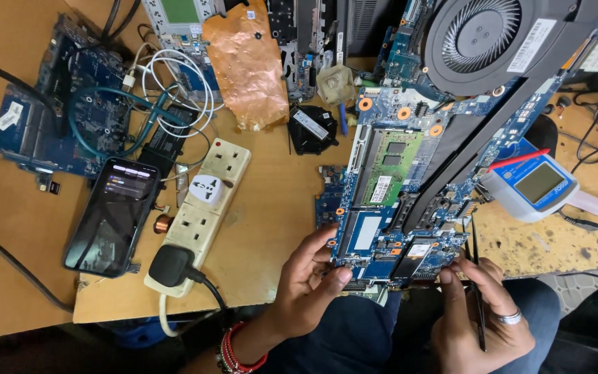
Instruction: Inspecting and repairing a laptop motherboard using tweezers and a smartphone for reference
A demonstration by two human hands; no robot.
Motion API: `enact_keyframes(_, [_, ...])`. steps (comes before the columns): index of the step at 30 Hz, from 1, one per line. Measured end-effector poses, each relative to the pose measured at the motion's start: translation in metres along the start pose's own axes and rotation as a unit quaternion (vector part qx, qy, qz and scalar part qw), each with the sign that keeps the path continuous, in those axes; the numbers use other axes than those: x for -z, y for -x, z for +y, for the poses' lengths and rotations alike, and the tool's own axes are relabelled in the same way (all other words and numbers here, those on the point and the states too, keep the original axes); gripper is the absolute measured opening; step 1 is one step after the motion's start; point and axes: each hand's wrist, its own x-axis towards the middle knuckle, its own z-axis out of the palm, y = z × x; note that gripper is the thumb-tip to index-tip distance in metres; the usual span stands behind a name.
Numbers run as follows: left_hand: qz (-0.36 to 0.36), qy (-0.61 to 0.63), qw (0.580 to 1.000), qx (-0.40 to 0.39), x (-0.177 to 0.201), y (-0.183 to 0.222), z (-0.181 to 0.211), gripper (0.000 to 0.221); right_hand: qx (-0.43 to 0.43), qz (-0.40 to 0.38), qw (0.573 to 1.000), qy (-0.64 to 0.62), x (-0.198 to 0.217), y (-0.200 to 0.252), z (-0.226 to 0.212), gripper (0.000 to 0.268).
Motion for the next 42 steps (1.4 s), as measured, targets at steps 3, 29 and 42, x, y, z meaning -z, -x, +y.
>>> enact_keyframes(3, [-0.01, 0.004, 1.0, -0.001, -0.001, 0.0, 0.003, 0.064, -0.013, -0.005, 1.0, -0.001, -0.001, -0.001, -0.008, 0.02])
enact_keyframes(29, [-0.008, 0.17, 0.985, 0.014, -0.003, -0.015, 0.017, 0.063, -0.01, -0.139, 0.987, 0.076, 0.011, 0.006, -0.015, 0.048])
enact_keyframes(42, [0.033, 0.151, 0.988, 0.019, -0.001, -0.017, 0.015, 0.072, 0.009, -0.179, 0.984, -0.018, 0.0, 0.019, -0.044, 0.028])
